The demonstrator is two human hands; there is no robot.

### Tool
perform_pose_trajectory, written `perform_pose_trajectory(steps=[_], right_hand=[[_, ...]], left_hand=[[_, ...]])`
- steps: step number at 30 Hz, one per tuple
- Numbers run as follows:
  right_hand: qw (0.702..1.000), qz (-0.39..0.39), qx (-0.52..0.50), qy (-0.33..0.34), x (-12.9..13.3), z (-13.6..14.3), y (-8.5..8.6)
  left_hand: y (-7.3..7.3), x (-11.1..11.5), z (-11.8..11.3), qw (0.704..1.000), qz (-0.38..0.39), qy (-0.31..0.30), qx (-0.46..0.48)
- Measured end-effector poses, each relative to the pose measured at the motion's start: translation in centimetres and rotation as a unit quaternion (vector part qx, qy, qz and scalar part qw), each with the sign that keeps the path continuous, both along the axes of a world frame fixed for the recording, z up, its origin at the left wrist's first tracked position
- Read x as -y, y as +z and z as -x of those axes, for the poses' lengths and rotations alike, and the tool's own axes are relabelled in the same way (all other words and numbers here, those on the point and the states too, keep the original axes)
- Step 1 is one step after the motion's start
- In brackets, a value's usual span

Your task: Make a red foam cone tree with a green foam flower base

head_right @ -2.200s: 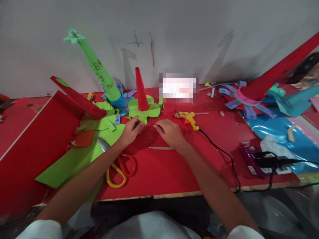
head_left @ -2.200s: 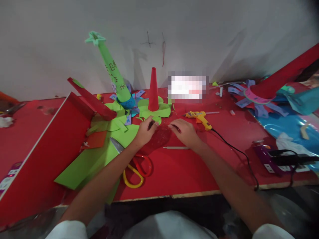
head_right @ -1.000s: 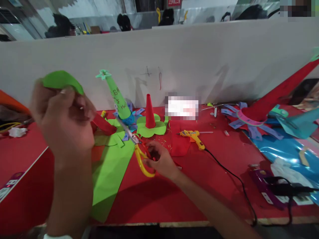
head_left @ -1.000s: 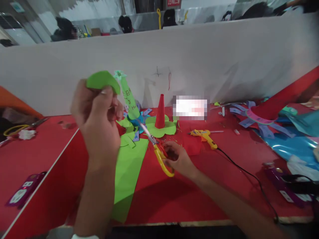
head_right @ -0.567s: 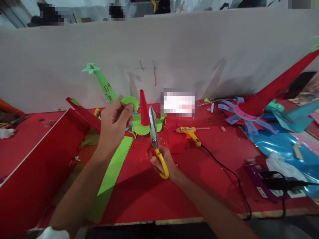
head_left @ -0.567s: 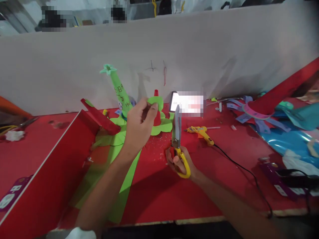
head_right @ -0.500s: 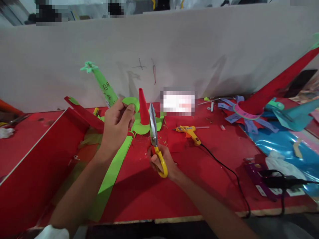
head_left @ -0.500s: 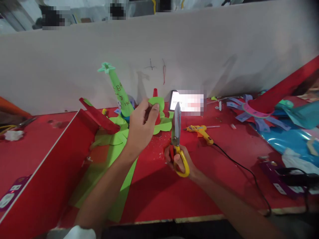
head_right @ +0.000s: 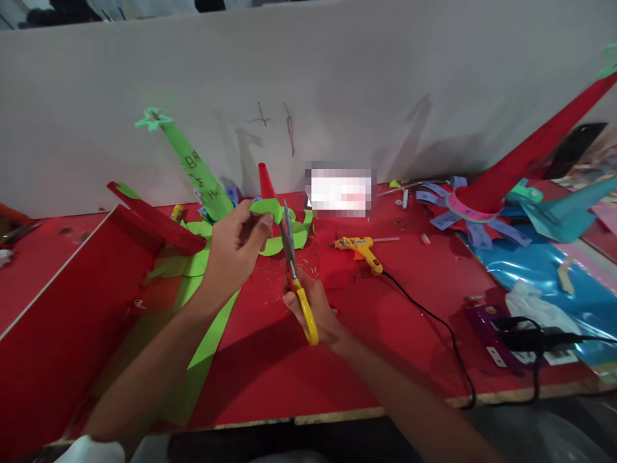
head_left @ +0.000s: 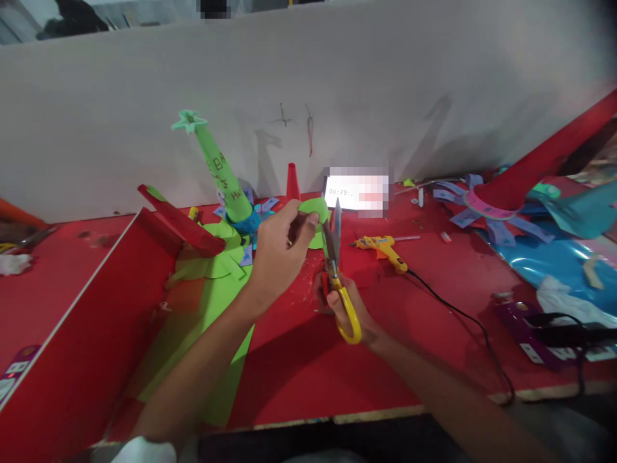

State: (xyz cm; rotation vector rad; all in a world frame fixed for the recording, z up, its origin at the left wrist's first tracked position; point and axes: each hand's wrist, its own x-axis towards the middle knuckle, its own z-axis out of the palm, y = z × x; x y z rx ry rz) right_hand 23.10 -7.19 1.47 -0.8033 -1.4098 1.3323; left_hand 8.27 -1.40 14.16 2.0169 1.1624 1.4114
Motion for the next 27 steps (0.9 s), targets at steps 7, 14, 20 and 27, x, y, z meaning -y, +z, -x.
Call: perform_pose_trajectory(steps=[7, 14, 20, 27], right_hand=[[0.999, -0.012, 0.021, -0.023, -0.1, -0.1, 0.8], [0.998, -0.03, 0.034, -0.048, -0.4, -0.3, 0.5], [0.997, -0.028, 0.043, -0.065, -0.5, -0.2, 0.2], [0.997, 0.007, 0.04, -0.071, -0.5, -0.2, 0.1]], left_hand=[[-0.1, 0.5, -0.7, 1.0, -0.007, 0.002, -0.018], [-0.2, 0.9, -1.2, 1.0, 0.02, 0.011, -0.017], [-0.3, 1.0, -1.4, 0.999, 0.023, 0.02, -0.018], [-0.4, 1.0, -1.4, 0.999, 0.035, 0.016, -0.002]])
